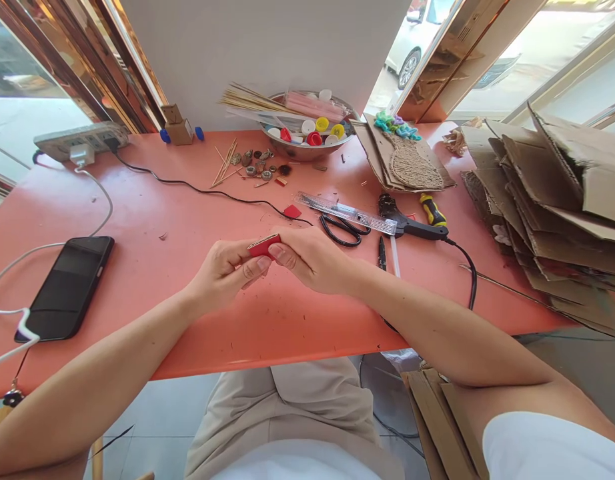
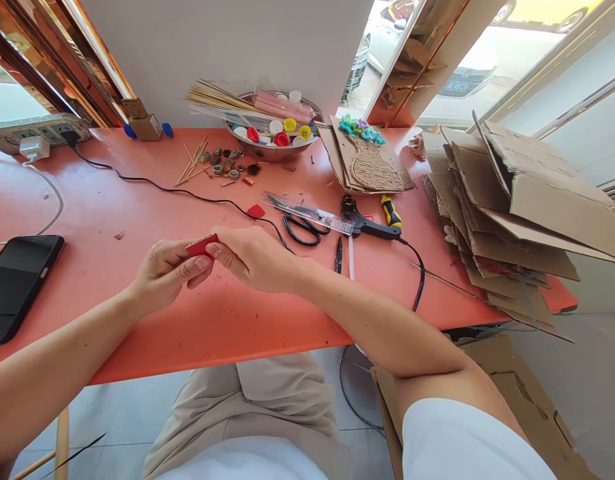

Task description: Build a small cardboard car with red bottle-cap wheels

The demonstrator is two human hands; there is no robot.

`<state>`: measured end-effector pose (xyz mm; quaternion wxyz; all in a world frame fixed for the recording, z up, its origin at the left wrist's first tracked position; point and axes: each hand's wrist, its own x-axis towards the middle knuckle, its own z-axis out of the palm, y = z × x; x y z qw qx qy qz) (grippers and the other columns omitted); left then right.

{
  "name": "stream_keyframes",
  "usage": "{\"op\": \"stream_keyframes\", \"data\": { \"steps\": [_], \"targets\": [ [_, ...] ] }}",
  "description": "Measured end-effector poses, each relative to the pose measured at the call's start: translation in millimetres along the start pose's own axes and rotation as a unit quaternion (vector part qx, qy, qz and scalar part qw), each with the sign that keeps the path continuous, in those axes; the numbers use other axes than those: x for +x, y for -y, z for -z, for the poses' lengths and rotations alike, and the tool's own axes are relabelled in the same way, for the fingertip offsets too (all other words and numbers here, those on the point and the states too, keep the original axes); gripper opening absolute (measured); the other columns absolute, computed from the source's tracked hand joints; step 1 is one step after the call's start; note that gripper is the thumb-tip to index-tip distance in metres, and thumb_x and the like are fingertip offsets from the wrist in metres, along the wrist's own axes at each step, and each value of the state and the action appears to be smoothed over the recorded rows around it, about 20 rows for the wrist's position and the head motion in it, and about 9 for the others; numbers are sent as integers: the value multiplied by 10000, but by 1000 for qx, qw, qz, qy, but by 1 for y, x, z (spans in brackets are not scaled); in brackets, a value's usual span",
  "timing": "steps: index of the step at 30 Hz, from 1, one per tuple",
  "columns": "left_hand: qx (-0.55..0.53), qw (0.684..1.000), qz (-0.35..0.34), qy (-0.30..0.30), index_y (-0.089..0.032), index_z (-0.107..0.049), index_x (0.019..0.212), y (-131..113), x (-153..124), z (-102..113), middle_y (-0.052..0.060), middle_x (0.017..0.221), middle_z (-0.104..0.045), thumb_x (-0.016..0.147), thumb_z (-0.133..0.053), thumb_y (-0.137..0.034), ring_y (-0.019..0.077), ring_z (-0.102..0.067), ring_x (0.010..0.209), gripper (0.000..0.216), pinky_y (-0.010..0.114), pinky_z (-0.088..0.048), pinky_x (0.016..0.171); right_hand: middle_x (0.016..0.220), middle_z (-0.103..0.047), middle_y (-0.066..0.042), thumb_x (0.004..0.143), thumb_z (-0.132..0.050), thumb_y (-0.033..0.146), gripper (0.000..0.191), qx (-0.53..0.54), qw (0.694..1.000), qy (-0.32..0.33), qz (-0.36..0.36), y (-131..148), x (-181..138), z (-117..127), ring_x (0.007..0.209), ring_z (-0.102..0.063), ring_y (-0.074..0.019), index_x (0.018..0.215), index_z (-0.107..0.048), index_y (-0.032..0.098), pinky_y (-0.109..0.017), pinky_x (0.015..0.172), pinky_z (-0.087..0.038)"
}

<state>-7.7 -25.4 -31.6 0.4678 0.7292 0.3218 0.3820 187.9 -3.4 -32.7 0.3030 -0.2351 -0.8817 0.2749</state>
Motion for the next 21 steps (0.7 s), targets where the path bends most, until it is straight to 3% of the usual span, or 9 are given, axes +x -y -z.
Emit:
{"op": "stream_keyframes", "data": {
  "steps": [5, 9, 15, 21],
  "targets": [
    [26, 1000, -12, 12, -215, -571, 709, -2, 5, 6, -38, 498, -500, 922, -548, -797, 97, -422, 413, 621, 242, -357, 414, 824, -719, -37, 1135, -238, 557, 489, 77, 997, 4, -2, 2, 2, 3, 761, -609, -134, 941, -525, 212, -257, 713, -435],
    [92, 995, -33, -9, -218, -572, 710, -4, 7, 12, -13, 548, -597, 938, -489, -814, 104, -500, 428, 644, 242, -389, 437, 875, -739, -56, 1136, -250, 551, 500, 65, 998, 6, 0, 5, 5, 8, 782, -628, -135, 918, -544, 210, -257, 736, -447],
    [134, 988, -59, -38, -224, -506, 639, -3, 4, 7, -64, 456, -437, 985, -440, -772, 88, -364, 398, 652, 246, -315, 422, 689, -543, 13, 1112, -236, 624, 564, 8, 1000, -2, 3, 2, 3, 6, 614, -464, -110, 794, -480, 226, -243, 601, -375],
    [123, 989, -51, -65, -225, -542, 654, -6, 0, 2, -77, 455, -371, 1002, -462, -713, 94, -319, 411, 605, 256, -285, 421, 674, -502, 28, 1129, -224, 578, 574, 14, 1000, -15, 18, 5, 2, 3, 594, -441, -99, 808, -520, 206, -234, 581, -365]
  ]
}}
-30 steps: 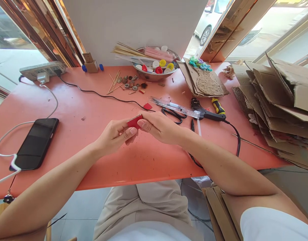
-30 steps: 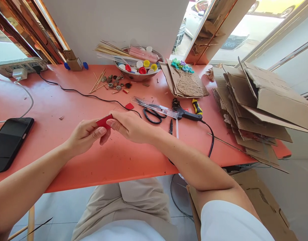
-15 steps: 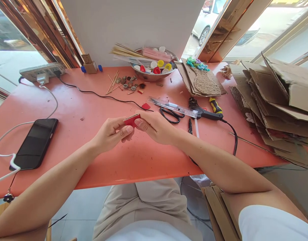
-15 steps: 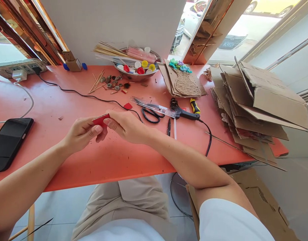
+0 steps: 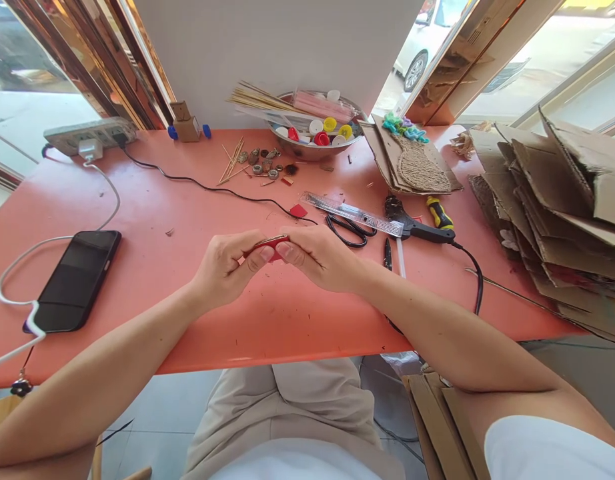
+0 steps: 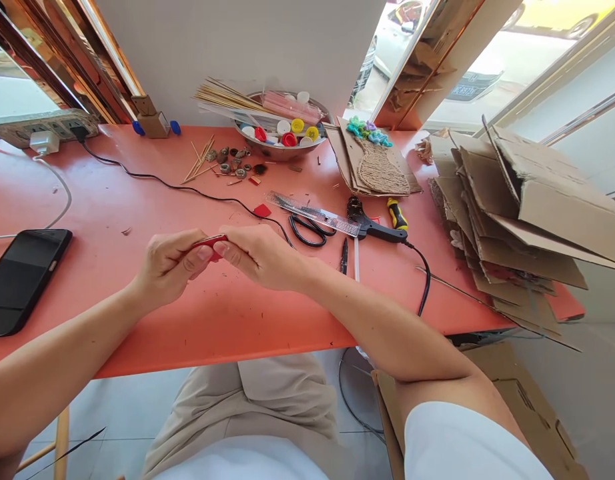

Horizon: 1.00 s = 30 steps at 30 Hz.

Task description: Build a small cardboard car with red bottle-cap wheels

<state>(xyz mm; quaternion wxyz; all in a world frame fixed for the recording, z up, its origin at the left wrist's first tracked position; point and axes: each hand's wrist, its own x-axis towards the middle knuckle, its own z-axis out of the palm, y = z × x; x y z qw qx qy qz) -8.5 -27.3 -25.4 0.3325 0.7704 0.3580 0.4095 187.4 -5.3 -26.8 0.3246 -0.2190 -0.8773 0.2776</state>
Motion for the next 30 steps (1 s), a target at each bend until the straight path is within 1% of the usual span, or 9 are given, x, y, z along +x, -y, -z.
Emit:
{"op": "stream_keyframes", "data": {
  "steps": [4, 7, 10, 13, 17, 20, 22, 26, 30],
  "targets": [
    [12, 1000, 5, -11, -224, -528, 639, 5, 2, 2, -76, 456, -378, 980, -495, -729, 89, -304, 409, 611, 255, -275, 420, 700, -555, 9, 1134, -226, 556, 571, -43, 999, -15, 6, -6, 0, -2, 614, -467, -110, 842, -559, 195, -243, 605, -375],
    [-22, 999, 29, 15, -215, -572, 675, 14, 7, 5, -39, 495, -521, 929, -516, -807, 105, -443, 449, 647, 249, -372, 460, 744, -607, -16, 1144, -243, 473, 509, -72, 997, -16, 17, -14, 2, 1, 659, -522, -132, 880, -577, 194, -253, 629, -392],
    [-96, 992, 68, 41, -196, -675, 823, 20, 11, 9, 66, 786, -765, 831, -600, -868, 180, -700, 709, 677, 285, -557, 651, 872, -665, -67, 1130, -312, 334, 376, -140, 989, 6, 40, -18, 3, 10, 771, -581, -173, 967, -616, 183, -278, 678, -411],
    [-159, 980, 116, 32, -191, -717, 954, 23, 13, 10, 121, 1033, -810, 743, -741, -832, 242, -769, 924, 675, 352, -623, 822, 955, -683, -100, 1090, -420, 277, 260, -210, 977, 31, 21, -19, 3, 17, 850, -609, -214, 1034, -654, 181, -309, 724, -423],
    [-186, 969, 163, -9, -186, -727, 920, 27, 13, 9, 114, 997, -812, 663, -892, -705, 256, -781, 946, 601, 386, -647, 870, 977, -713, -98, 1057, -534, 311, 191, -176, 983, 27, -47, -18, 2, 18, 857, -619, -215, 1074, -679, 187, -317, 754, -440],
    [-189, 967, 165, -49, -182, -724, 918, 29, 13, 7, 112, 1006, -810, 618, -936, -644, 273, -780, 1001, 591, 414, -649, 909, 973, -732, -71, 1013, -630, 395, 271, -85, 989, -12, -121, -17, 3, 16, 786, -612, -182, 1173, -658, 177, -295, 710, -447],
    [-186, 965, 168, -71, -184, -717, 924, 30, 13, 6, 103, 1014, -807, 606, -957, -568, 277, -779, 1017, 553, 427, -649, 921, 945, -734, -57, 981, -666, 405, 286, -44, 986, -27, -157, -15, 4, 14, 760, -610, -168, 1141, -669, 167, -285, 690, -447],
    [-178, 963, 178, -99, -196, -716, 985, 28, 12, 3, 71, 1020, -797, 604, -940, -411, 259, -771, 1023, 491, 413, -650, 910, 897, -726, -49, 905, -722, 306, 168, -38, 982, -37, -180, -10, 6, 10, 773, -616, -166, 987, -703, 160, -295, 728, -453],
    [-177, 966, 160, -100, -213, -700, 1103, 25, 13, 6, 26, 916, -786, 661, -875, -353, 224, -768, 955, 495, 399, -640, 905, 871, -715, -46, 882, -716, 298, 151, -50, 981, -49, -182, -11, 8, 9, 778, -611, -168, 951, -704, 164, -301, 740, -456]
  ]
}}
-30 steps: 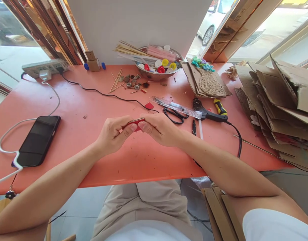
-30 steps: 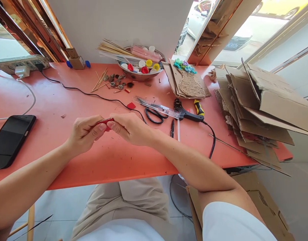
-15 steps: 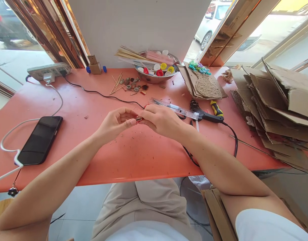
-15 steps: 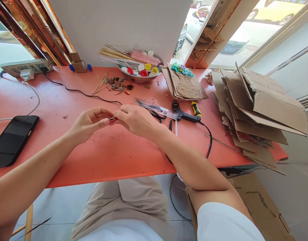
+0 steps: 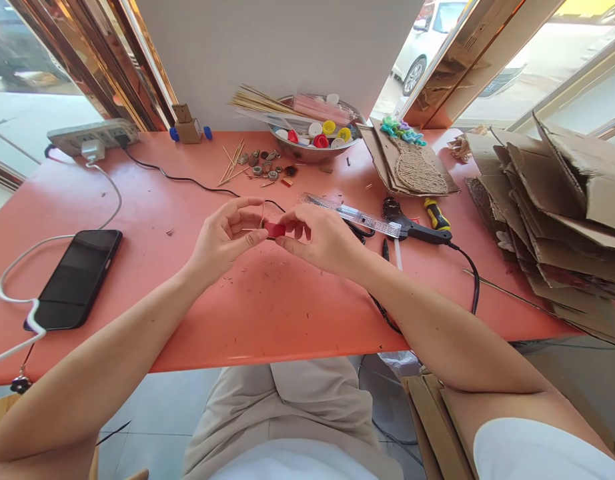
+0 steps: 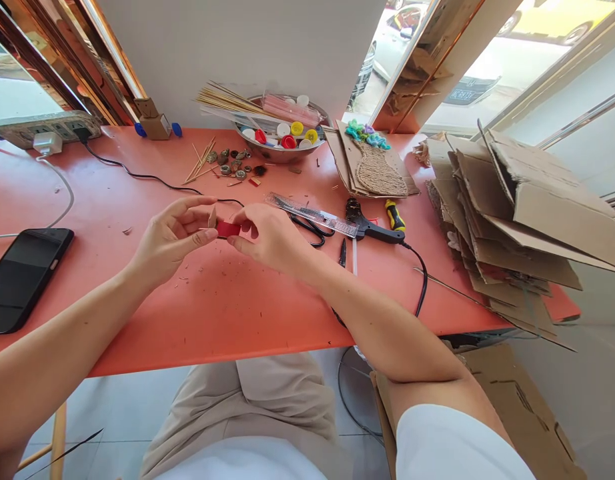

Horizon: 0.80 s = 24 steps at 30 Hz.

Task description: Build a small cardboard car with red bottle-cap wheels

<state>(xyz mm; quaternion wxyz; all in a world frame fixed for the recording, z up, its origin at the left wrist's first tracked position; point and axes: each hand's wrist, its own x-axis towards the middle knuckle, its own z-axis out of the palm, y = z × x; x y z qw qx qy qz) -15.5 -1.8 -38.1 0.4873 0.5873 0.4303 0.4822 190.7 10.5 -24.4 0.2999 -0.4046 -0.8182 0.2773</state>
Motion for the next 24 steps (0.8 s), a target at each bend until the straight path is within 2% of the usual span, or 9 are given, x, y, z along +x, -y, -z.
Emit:
{"op": "stream_keyframes", "data": {
  "steps": [5, 9, 12, 15, 18, 20, 24],
  "targets": [
    [38, 999, -17, -7, -229, -672, 998, 0, 3, 3, 9, 870, -784, 671, -856, -357, 212, -762, 879, 396, 410, -627, 900, 933, -739, -55, 938, -635, 327, 204, 63, 996, 28, -50, -11, 5, 0, 764, -614, -158, 1040, -693, 161, -288, 685, -464],
    [87, 996, -27, -16, -236, -660, 938, 7, 3, 1, 8, 841, -787, 648, -843, -375, 213, -756, 852, 370, 419, -610, 924, 1059, -736, -100, 853, -768, 317, 248, 35, 999, 21, 8, -11, 3, 0, 906, -643, -203, 1041, -709, 166, -331, 774, -495],
    [135, 990, -49, -8, -247, -667, 939, 8, 0, 0, 7, 859, -791, 678, -810, -346, 226, -762, 884, 313, 418, -598, 936, 1002, -731, -80, 853, -752, 263, 128, 36, 999, -4, 32, -7, 1, -2, 901, -637, -202, 948, -703, 193, -344, 796, -498],
    [196, 978, -68, -2, -257, -667, 920, 5, -1, 2, 2, 880, -793, 698, -792, -311, 233, -767, 900, 261, 409, -595, 938, 915, -717, -38, 807, -746, 207, 132, 128, 991, -2, -29, -11, 3, -3, 768, -623, -155, 889, -643, 198, -314, 734, -514],
    [254, 965, -65, 7, -259, -658, 893, 4, 2, 6, 4, 884, -797, 695, -770, -272, 239, -768, 907, 227, 391, -599, 919, 903, -715, -18, 724, -757, 128, 223, 207, 975, 7, -79, -19, 6, -7, 777, -663, -143, 857, -595, 204, -304, 760, -551],
    [272, 961, -48, 19, -254, -653, 880, 7, 5, 8, 17, 892, -803, 685, -760, -260, 246, -770, 901, 222, 385, -602, 900, 869, -713, -7, 693, -759, 84, 248, 201, 975, 3, -94, -22, 7, -10, 788, -681, -148, 826, -589, 205, -307, 778, -560],
    [269, 962, -26, 29, -249, -650, 871, 13, 8, 9, 40, 911, -813, 667, -778, -288, 271, -780, 913, 244, 392, -610, 884, 768, -688, 21, 662, -761, 24, 261, 95, 989, -6, -117, -20, 6, -14, 753, -674, -156, 760, -594, 199, -297, 739, -530]
  ]
}}
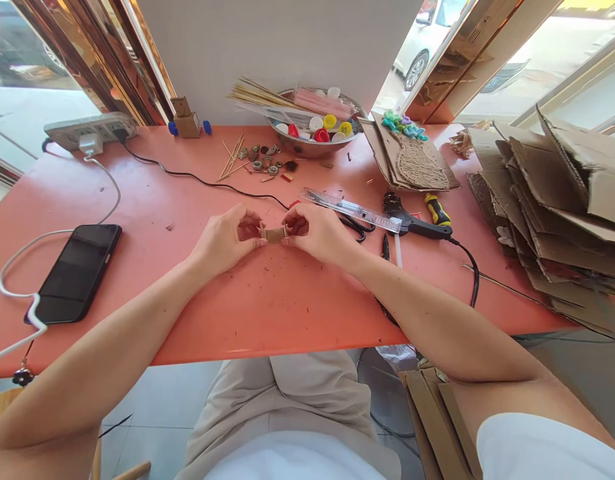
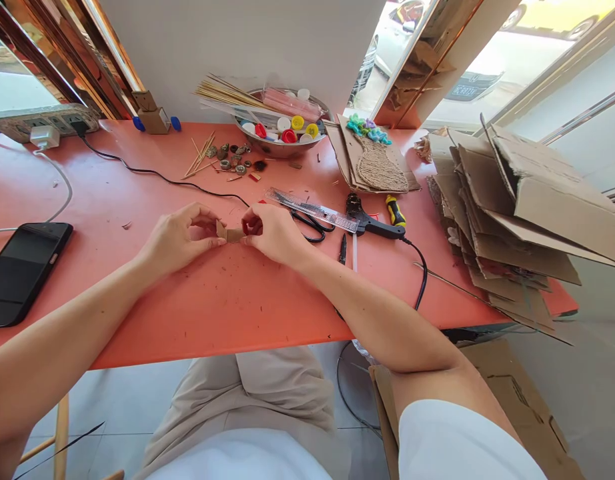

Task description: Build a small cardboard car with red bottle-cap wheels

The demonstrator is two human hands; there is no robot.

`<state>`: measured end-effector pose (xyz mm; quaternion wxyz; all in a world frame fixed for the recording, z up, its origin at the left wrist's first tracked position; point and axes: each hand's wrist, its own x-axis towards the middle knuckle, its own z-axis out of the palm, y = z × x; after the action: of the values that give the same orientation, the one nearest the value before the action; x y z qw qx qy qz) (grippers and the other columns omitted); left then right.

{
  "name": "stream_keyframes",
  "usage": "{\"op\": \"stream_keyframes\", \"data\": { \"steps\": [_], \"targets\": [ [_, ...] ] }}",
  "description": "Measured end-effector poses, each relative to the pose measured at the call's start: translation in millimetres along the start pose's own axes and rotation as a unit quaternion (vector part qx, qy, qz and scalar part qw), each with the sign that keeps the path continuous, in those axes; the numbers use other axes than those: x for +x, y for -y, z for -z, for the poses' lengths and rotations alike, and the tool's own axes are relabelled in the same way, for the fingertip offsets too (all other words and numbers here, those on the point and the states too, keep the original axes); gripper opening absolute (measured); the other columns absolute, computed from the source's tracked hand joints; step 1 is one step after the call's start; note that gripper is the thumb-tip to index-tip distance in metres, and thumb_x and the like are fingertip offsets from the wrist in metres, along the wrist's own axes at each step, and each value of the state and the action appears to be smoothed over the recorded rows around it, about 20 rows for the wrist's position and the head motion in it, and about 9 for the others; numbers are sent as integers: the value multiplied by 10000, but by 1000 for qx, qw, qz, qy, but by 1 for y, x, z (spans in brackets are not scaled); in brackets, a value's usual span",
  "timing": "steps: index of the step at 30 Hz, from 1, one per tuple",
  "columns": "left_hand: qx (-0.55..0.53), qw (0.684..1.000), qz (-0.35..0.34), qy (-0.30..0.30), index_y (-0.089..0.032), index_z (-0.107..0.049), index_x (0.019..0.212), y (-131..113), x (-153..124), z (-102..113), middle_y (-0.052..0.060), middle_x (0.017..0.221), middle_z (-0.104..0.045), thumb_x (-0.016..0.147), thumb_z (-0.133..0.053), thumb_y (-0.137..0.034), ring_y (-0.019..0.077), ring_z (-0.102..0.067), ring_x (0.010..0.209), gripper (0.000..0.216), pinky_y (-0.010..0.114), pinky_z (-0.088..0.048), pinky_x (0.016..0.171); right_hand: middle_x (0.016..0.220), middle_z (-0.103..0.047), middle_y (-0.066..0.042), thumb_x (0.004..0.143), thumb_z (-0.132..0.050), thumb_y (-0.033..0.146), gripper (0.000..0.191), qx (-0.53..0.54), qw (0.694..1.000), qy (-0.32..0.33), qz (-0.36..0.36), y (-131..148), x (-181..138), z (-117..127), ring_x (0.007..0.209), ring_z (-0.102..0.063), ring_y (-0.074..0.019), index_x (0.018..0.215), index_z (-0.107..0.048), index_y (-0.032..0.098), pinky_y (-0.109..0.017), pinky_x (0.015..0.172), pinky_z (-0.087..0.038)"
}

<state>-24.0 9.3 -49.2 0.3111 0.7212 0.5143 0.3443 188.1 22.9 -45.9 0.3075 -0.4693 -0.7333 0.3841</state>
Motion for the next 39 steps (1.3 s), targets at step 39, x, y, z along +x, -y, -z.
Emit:
{"op": "stream_keyframes", "data": {
  "steps": [39],
  "targets": [
    [-56, 998, 20, 7, -234, -632, 827, -9, -2, -1, 34, 840, -769, 628, -798, -398, 232, -729, 822, 307, 377, -594, 807, 831, -735, -11, 780, -674, 73, 183, -10, 1000, 0, 27, 2, 0, 7, 759, -691, -163, 915, -671, 195, -297, 742, -524]
  ]
}}
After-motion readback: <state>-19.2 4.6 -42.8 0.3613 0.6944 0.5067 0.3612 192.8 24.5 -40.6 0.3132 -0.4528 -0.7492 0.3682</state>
